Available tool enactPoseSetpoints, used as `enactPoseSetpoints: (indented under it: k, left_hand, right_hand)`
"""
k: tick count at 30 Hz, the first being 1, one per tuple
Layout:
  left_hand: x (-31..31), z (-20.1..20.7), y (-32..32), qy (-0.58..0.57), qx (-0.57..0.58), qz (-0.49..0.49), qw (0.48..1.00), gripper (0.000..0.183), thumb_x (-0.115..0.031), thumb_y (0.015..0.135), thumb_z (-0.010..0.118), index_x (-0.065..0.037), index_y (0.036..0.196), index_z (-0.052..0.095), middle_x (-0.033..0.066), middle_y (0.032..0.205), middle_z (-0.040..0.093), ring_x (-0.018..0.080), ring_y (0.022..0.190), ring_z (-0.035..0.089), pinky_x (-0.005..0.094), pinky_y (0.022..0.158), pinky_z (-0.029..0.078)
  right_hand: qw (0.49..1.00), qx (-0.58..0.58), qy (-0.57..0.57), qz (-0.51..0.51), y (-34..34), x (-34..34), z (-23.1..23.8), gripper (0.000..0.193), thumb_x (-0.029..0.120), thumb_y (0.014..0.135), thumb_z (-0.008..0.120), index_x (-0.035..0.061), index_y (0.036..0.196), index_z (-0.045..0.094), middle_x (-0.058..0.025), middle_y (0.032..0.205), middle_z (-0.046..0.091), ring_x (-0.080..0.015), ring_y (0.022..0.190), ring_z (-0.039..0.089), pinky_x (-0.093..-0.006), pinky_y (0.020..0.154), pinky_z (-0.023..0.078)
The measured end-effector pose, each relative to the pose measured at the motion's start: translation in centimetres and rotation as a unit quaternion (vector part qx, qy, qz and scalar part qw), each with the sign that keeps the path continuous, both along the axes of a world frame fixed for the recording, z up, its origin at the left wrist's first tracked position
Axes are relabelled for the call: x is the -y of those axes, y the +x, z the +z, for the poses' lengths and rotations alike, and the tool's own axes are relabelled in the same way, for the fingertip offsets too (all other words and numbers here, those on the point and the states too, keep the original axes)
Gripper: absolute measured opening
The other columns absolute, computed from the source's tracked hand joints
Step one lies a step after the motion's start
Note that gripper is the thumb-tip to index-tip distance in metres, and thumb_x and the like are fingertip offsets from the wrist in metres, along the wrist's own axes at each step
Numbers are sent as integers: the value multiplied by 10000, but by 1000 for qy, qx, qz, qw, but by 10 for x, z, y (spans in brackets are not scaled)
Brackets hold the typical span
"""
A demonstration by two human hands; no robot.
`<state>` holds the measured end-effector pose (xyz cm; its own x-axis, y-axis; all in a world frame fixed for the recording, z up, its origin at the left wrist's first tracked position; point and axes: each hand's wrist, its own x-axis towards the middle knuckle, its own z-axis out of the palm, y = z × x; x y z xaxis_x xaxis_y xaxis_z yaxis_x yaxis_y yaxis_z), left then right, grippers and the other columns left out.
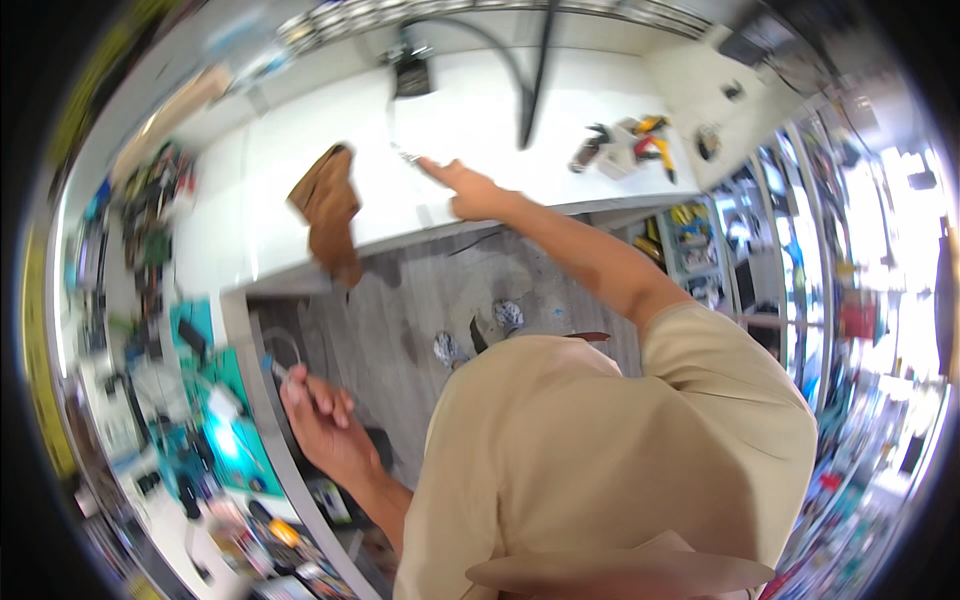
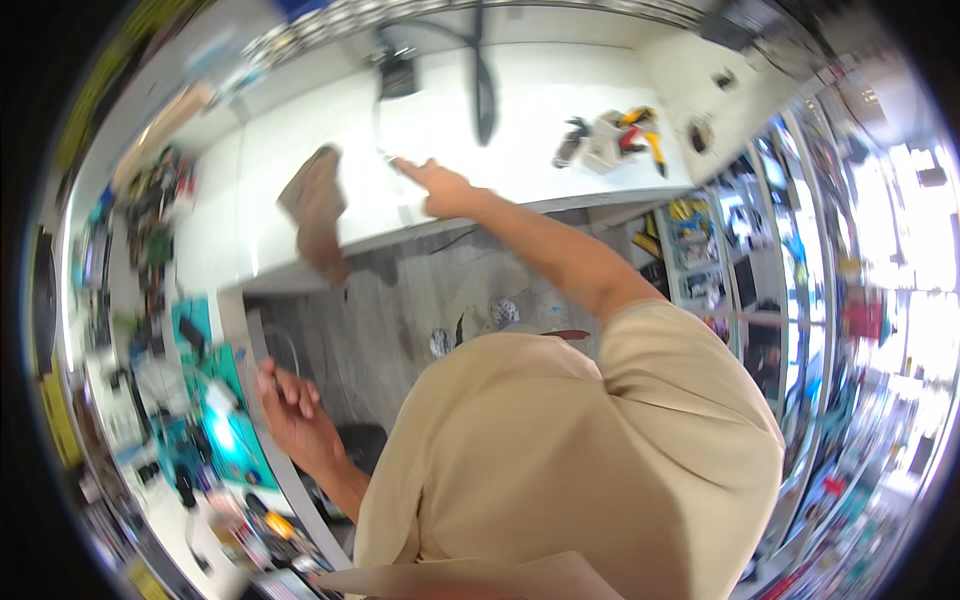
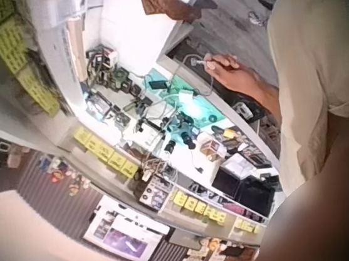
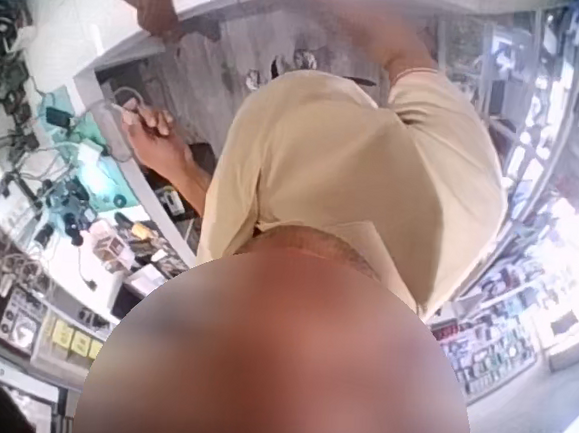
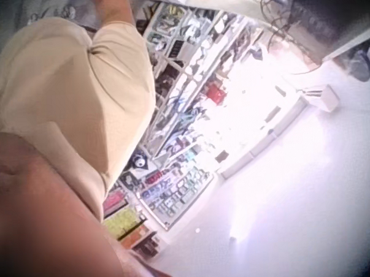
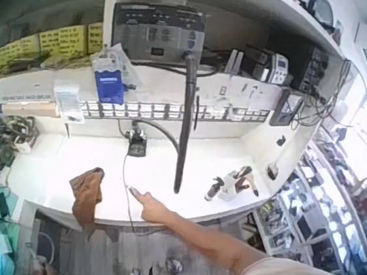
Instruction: The person wipes several small tools with a brown cloth, including a pen, a red-handled screwdriver, a black-handled screwdriver, and a yellow-handled screwdriver. The person then uses a rotary tool to clean a metal bit and later uses a yellow-handled screwdriver to clean the same bit.
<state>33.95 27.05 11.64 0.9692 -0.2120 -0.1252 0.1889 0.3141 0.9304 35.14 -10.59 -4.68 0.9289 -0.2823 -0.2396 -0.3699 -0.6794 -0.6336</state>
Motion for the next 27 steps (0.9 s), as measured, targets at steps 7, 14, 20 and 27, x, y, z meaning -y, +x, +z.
enactPoseSetpoints:
  k: [7, 14, 20, 27]
  left_hand:
    - [38, 3, -17, 111, 44, 4, 993, 378, -334, 1123, 515, 0, 1288, 582, -21, 767, 458, 41, 616, 373, 227, 635, 373]
    - [75, -17, -28, 146, -35, -54, 987, 457, -398, 1130, 504, 22, 1293, 583, -40, 750, 342, 41, 636, 347, 220, 601, 339]
    - [137, -59, -43, 226, -3, -216, 950, 407, -431, 1134, 473, -59, 988, 555, -34, 715, 306, 88, 635, 313, 274, 615, 341]
    - [224, -75, -68, 177, 36, -500, 847, 510, -509, 1129, 433, -131, 789, 385, -29, 671, 278, 106, 572, 257, 281, 547, 283]
  right_hand:
    - [987, 34, -33, -151, 53, 49, -73, 897, 96, 886, 658, 155, 1674, 234, -316, 1359, 528, -471, 1179, 609, -516, 1010, 527]
    - [978, 148, -48, -135, 27, 63, -76, 506, 125, 819, 648, 4, 1311, 629, -273, 1244, 642, -422, 1129, 627, -513, 1010, 506]
    - [964, 140, 119, -193, -176, 4, -81, 215, 271, 1027, 564, 104, 1133, 650, -189, 1070, 700, -409, 1026, 657, -533, 863, 511]
    - [842, -30, 38, -537, -418, -34, -59, 411, 412, 1116, 424, 89, 1094, 678, -231, 948, 702, -474, 953, 643, -585, 840, 478]
